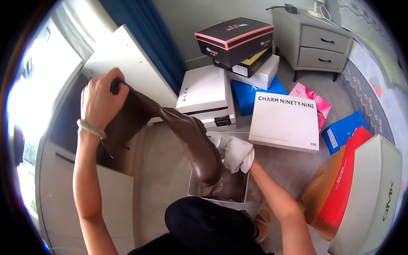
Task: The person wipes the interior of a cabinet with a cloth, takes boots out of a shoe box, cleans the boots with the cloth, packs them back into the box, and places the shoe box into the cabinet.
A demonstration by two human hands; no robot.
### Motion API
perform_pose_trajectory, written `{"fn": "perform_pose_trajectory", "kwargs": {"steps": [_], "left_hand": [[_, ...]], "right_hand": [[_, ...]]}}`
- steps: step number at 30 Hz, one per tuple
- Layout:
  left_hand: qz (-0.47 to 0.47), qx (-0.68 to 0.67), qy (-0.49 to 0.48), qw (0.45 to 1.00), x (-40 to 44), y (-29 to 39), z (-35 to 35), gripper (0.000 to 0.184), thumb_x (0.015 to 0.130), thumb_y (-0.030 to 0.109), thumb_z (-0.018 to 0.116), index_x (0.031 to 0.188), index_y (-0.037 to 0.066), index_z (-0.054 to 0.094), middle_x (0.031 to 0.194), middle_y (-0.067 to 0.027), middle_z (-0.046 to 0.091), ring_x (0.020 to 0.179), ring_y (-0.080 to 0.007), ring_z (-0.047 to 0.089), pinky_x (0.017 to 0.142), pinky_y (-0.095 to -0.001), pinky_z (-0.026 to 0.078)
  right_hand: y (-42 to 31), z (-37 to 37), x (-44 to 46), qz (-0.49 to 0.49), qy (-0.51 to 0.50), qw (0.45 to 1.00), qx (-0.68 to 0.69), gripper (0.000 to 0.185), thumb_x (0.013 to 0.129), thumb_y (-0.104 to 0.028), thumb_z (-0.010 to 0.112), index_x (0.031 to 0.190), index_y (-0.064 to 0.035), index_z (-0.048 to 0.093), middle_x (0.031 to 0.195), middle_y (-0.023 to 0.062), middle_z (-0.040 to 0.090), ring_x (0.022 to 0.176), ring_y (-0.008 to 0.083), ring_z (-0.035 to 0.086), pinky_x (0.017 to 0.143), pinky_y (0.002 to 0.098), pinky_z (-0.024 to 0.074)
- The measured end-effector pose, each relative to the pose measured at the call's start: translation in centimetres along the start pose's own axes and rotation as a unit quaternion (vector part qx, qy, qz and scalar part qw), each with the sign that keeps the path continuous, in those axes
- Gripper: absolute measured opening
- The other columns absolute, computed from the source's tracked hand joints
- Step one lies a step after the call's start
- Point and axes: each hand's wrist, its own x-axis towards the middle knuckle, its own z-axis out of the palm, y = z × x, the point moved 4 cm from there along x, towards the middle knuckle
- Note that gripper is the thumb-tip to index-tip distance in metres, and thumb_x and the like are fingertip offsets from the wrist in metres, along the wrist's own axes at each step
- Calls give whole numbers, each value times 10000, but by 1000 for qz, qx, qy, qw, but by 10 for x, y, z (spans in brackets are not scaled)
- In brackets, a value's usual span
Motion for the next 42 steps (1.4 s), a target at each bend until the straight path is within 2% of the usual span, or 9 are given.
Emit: {"fn": "perform_pose_trajectory", "kwargs": {"steps": [4, 5, 6, 12, 15, 22, 28, 32, 42], "left_hand": [[-85, -67, -167, 980, 4, -13, -15, 196, 754, 143, 612, 835, -15, 693, 747, -164, 674, 671, -274, 647, 708, -352, 518], [-81, -101, -186, 974, 1, -13, -13, 194, 755, 133, 613, 846, -16, 698, 746, -161, 674, 673, -269, 648, 715, -351, 519], [-75, -135, -204, 967, -1, -13, -7, 193, 756, 123, 615, 856, -16, 704, 745, -159, 675, 675, -263, 649, 722, -349, 519], [-40, -244, -280, 928, -5, -4, 21, 235, 756, 171, 658, 902, -1, 725, 792, -154, 700, 741, -237, 667, 757, -334, 520], [7, -240, -411, 879, -13, 1, 48, 291, 775, 264, 720, 936, 23, 745, 798, -144, 709, 721, -234, 664, 735, -329, 516], [-5, -238, -433, 869, -25, 20, 95, 405, 819, 417, 696, 846, 17, 744, 720, -146, 682, 658, -248, 632, 672, -371, 502], [-105, -259, -435, 856, -25, -10, 70, 588, 911, 531, 573, 840, -39, 698, 730, -198, 656, 596, -276, 590, 652, -389, 491], [82, -318, -24, 944, -33, -21, 1, 196, 838, 192, 700, 854, -1, 672, 810, -131, 644, 765, -268, 648, 728, -375, 517], [224, -248, -604, 724, -115, 1, 73, 77, 762, 14, 579, 785, -22, 644, 698, -178, 637, 656, -348, 627, 637, -416, 488]], "right_hand": [[66, -20, 24, -214, 24, 940, -266, 233, 874, -103, 468, 997, 19, 625, 921, 92, 642, 836, 206, 636, 795, 276, 489], [85, -37, 25, -57, 171, 972, 151, 237, 890, -111, 464, 1040, -5, 613, 937, 92, 635, 851, 209, 631, 795, 306, 491], [107, -38, 21, 116, 281, 789, 534, 244, 906, -118, 459, 1084, -30, 602, 953, 93, 629, 866, 212, 626, 794, 337, 493], [24, -72, 0, -18, 512, 858, 22, 193, 823, -59, 534, 986, 1, 618, 943, 67, 610, 859, 149, 558, 789, 281, 452], [-49, -44, 0, -164, 392, 894, -139, 180, 877, -95, 550, 1006, 5, 626, 975, 58, 635, 933, 155, 541, 853, 274, 426], [-192, 71, 19, 97, -31, 966, -239, 494, 884, -498, 623, 791, -15, 673, 656, 59, 599, 569, 138, 575, 569, 335, 464], [-167, 84, 43, 52, 6, 985, -165, 506, 911, -401, 560, 639, 25, 523, 460, 93, 425, 448, 161, 474, 495, 351, 387], [-155, 90, 52, 36, 47, 985, -163, 473, 917, -339, 545, 651, 41, 452, 510, 124, 393, 493, 157, 426, 503, 381, 341], [-154, 133, 59, -117, 68, 951, -277, 403, 908, -263, 588, 599, -12, 529, 506, 185, 508, 449, 339, 543, 446, 413, 401]]}}
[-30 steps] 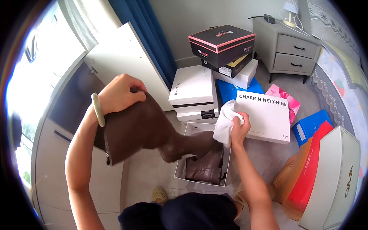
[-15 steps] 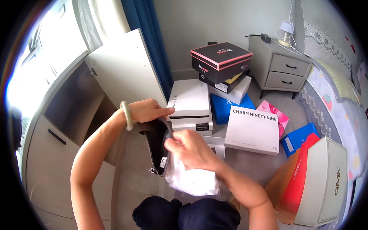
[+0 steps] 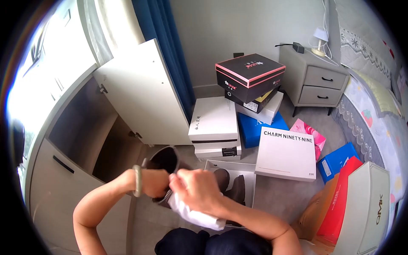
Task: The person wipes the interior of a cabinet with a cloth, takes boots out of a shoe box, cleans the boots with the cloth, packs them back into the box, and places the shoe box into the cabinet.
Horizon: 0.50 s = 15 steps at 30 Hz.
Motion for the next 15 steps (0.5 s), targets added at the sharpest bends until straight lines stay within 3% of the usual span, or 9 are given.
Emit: {"fn": "perform_pose_trajectory", "kwargs": {"steps": [2, 4, 9, 15], "left_hand": [[23, 56, -67, 996, 18, -12, 34, 68, 782, 44, 600, 762, -4, 644, 699, -149, 646, 648, -311, 623, 639, -397, 496], [31, 50, -57, 997, 21, -7, 49, 69, 784, 45, 600, 763, -4, 644, 697, -147, 645, 648, -309, 623, 637, -396, 496], [38, -10, 50, 998, 31, 6, 63, 72, 789, 49, 600, 766, -3, 644, 693, -142, 642, 646, -303, 623, 633, -394, 497], [24, -111, 202, 973, 50, 12, 78, 76, 795, 53, 600, 770, -3, 644, 689, -136, 639, 645, -296, 622, 628, -391, 498]], "right_hand": [[-16, 19, -6, -66, -18, 998, 9, 367, 894, -251, 599, 599, -39, 541, 517, 167, 545, 474, 331, 579, 458, 414, 444], [-28, 33, -12, -111, -40, 993, 8, 333, 880, -227, 612, 602, -58, 543, 527, 141, 575, 477, 316, 592, 465, 410, 468], [-35, 66, -32, -164, -124, 979, 13, 301, 856, -163, 606, 601, -34, 512, 504, 118, 557, 434, 302, 558, 445, 397, 449], [-29, 68, -47, -180, -125, 974, 52, 276, 857, -146, 599, 623, -31, 510, 518, 120, 564, 444, 289, 565, 442, 390, 441]]}}
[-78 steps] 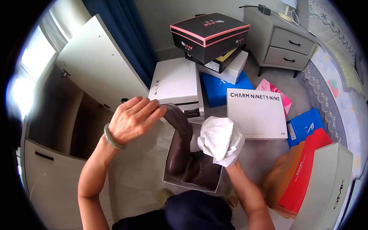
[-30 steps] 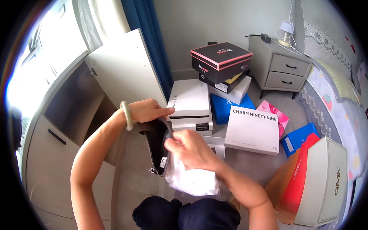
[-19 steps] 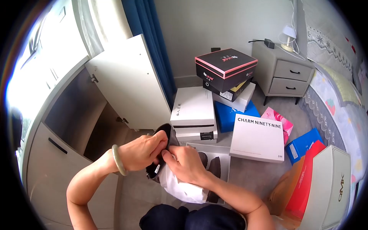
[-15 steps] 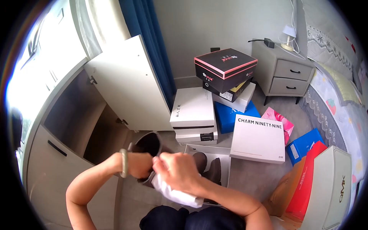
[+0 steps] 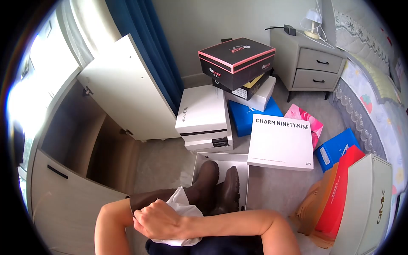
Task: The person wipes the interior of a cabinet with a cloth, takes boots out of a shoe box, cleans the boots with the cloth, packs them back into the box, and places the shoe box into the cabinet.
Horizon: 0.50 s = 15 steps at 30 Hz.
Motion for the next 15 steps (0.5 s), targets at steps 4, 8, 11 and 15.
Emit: {"fn": "perform_pose_trajectory", "kwargs": {"steps": [4, 8, 11, 15], "left_hand": [[-20, -55, 81, 995, 4, -1, 17, 79, 800, 56, 600, 773, -3, 645, 686, -132, 637, 644, -291, 622, 625, -389, 498], [-26, -91, 141, 985, 7, -4, 29, 81, 804, 59, 600, 775, -2, 645, 683, -128, 634, 643, -287, 622, 621, -387, 498], [-18, -115, 182, 976, 13, -6, 35, 83, 807, 61, 600, 777, -2, 645, 680, -125, 633, 642, -283, 621, 619, -386, 499], [11, -143, 244, 959, 24, -8, 35, 86, 811, 64, 600, 779, -2, 645, 677, -122, 631, 641, -278, 621, 616, -384, 499]], "right_hand": [[8, -3, -6, 21, 14, 999, 44, 286, 865, -151, 601, 626, -32, 499, 505, 114, 543, 437, 292, 548, 430, 385, 422], [16, -3, -7, 52, -5, 996, 73, 311, 883, -188, 598, 641, -30, 485, 531, 114, 558, 456, 301, 553, 440, 396, 421], [20, -2, -4, 24, -69, 995, 66, 289, 902, -234, 595, 720, -11, 564, 603, 129, 609, 499, 306, 583, 474, 396, 455], [60, -61, -6, 122, 89, 980, 131, 239, 942, -227, 574, 930, -9, 670, 746, 131, 678, 617, 244, 682, 567, 343, 532]]}}
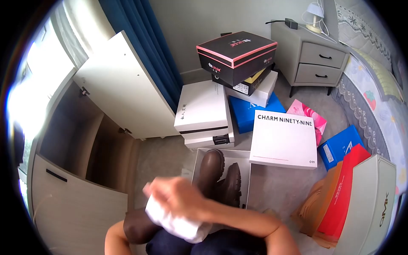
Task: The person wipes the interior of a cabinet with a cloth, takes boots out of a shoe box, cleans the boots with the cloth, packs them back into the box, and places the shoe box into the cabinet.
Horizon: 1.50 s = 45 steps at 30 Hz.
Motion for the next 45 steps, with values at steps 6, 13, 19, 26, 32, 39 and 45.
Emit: {"fn": "perform_pose_trajectory", "kwargs": {"steps": [6, 13, 19, 26, 32, 39, 45], "left_hand": [[72, -70, 109, 989, 37, 1, 15, 90, 817, 68, 600, 783, -2, 645, 673, -116, 628, 639, -271, 621, 611, -381, 500], [143, -160, 231, 949, 104, -2, 34, 95, 825, 73, 600, 787, -1, 645, 667, -109, 624, 637, -263, 620, 605, -378, 501], [124, -307, 320, 888, 143, -51, 46, 103, 855, 84, 582, 851, -2, 637, 701, -98, 626, 643, -238, 618, 599, -361, 503], [-134, -181, 303, 926, 135, -60, 18, 235, 922, 119, 554, 1121, 4, 605, 949, -92, 639, 823, -141, 618, 670, -284, 491], [-99, -199, 304, 926, 118, -70, -5, 237, 916, 121, 556, 1120, 11, 606, 959, -90, 639, 840, -146, 615, 684, -289, 487], [-50, -225, 302, 925, 85, -55, 4, 240, 910, 125, 558, 1119, 19, 608, 971, -88, 639, 859, -151, 612, 700, -295, 484], [-73, -235, 328, 912, 14, -59, -9, 242, 904, 128, 559, 1118, 26, 610, 981, -86, 639, 876, -155, 609, 714, -300, 481]], "right_hand": [[75, 3, -36, -151, 24, 956, -250, 230, 808, -264, 755, 931, -78, 699, 863, 73, 601, 819, 221, 632, 758, 364, 521], [135, -125, -8, -31, 231, 884, -404, 149, 821, -123, 692, 948, -45, 692, 937, 105, 570, 874, 308, 522, 793, 410, 413], [97, -8, -42, -142, 104, 937, -302, 224, 770, -191, 747, 972, -103, 708, 1096, 38, 603, 1074, 311, 505, 972, 457, 376], [141, -81, 1, -32, 266, 961, -68, 303, 855, 42, 598, 1141, -38, 662, 1215, 114, 629, 1122, 335, 594, 1002, 425, 433], [84, -11, -73, -134, 160, 962, -175, 288, 832, 90, 632, 1088, -31, 684, 1058, 145, 691, 932, 294, 663, 789, 389, 521], [86, -25, -17, -111, 128, 959, -228, 297, 800, -90, 727, 1072, -208, 744, 1248, 88, 584, 1129, 251, 553, 990, 420, 431], [92, -18, 14, -86, 67, 981, -158, 245, 843, -33, 683, 1071, -116, 718, 1225, 87, 656, 1094, 268, 613, 1020, 364, 409]]}}
